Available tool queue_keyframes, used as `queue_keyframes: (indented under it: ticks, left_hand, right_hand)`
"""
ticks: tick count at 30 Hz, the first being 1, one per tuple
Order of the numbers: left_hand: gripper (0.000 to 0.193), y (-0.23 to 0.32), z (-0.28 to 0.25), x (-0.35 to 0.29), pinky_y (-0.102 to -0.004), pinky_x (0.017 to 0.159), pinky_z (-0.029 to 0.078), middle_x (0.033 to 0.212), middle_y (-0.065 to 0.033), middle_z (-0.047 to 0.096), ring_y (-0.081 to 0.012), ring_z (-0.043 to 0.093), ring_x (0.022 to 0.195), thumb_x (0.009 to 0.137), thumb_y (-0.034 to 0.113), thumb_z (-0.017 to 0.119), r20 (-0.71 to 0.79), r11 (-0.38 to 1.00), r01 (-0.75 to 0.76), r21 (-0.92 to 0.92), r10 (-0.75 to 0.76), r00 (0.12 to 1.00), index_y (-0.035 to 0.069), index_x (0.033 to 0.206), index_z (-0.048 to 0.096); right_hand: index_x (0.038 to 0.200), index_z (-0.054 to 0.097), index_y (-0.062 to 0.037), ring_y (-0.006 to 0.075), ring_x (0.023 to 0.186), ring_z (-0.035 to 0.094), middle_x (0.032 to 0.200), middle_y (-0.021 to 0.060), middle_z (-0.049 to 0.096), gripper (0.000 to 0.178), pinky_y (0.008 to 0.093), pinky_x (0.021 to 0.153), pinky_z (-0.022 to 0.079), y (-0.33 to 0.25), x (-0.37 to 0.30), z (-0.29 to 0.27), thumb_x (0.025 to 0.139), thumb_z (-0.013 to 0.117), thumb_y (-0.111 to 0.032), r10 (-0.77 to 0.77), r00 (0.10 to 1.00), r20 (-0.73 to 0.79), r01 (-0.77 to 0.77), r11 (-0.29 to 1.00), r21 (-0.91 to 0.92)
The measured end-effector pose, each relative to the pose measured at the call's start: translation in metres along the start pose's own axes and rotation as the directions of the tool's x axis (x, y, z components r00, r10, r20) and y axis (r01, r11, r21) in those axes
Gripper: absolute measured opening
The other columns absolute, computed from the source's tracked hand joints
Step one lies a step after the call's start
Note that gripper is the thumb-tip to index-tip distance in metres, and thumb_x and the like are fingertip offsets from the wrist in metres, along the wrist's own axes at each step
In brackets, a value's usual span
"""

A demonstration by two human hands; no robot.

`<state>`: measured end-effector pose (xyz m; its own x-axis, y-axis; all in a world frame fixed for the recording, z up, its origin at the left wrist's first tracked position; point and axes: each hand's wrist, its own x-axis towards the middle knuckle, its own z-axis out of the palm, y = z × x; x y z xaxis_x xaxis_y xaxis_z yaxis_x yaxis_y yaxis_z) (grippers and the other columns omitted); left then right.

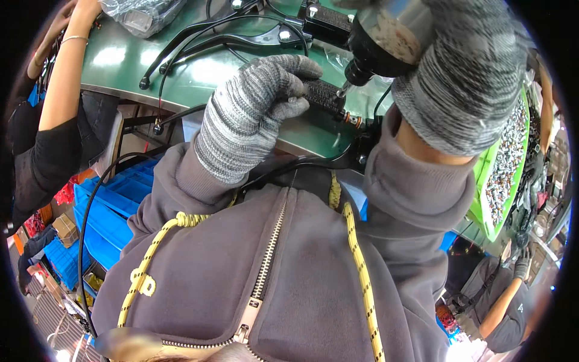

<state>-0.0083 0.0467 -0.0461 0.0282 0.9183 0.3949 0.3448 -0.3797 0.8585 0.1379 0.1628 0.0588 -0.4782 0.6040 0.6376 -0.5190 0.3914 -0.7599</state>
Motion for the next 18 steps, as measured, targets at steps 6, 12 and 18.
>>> queue_keyframes:
  ticks: [6, 12, 18]
  left_hand:
    - [0.016, -0.002, 0.002, 0.000, -0.0315, 0.086, 0.054, 0.114, -0.0115, 0.068, -0.0195, 0.065, 0.097, 0.087, -0.003, 0.069, -0.015, 0.998, 0.049, -0.033, -0.049, 0.999, 0.003, 0.097, 0.058]
    - [0.014, 0.001, 0.000, 0.007, -0.0324, 0.086, 0.054, 0.115, -0.0120, 0.068, -0.0205, 0.065, 0.094, 0.087, -0.001, 0.070, -0.005, 0.997, 0.068, -0.041, -0.068, 0.998, 0.002, 0.097, 0.060]
    - [0.014, 0.001, 0.002, 0.008, -0.0308, 0.083, 0.053, 0.109, -0.0080, 0.070, -0.0193, 0.065, 0.092, 0.087, 0.003, 0.070, -0.062, 0.995, 0.077, 0.061, -0.073, 0.995, 0.001, 0.098, 0.062]
  right_hand:
    - [0.120, 0.061, 0.0057, 0.0161, 0.064, 0.063, 0.111, 0.0192, 0.065, 0.028, 0.0189, 0.053, 0.049, 0.005, 0.003, 0.000, 0.098, 0.057, -0.012, 0.005, 1.000, 0.015, -0.005, 1.000, 0.012]
    - [0.120, 0.061, 0.0056, 0.0159, 0.064, 0.063, 0.112, 0.0192, 0.065, 0.028, 0.0186, 0.053, 0.049, 0.005, 0.015, -0.008, 0.098, 0.057, -0.012, 0.014, 0.968, 0.250, -0.078, 0.965, 0.251]
    - [0.110, 0.066, 0.0062, 0.0203, 0.075, 0.070, 0.111, 0.0165, 0.065, 0.037, 0.0294, 0.060, 0.058, 0.006, 0.013, -0.004, 0.087, 0.075, -0.021, 0.071, 0.992, -0.107, -0.081, 0.993, -0.090]
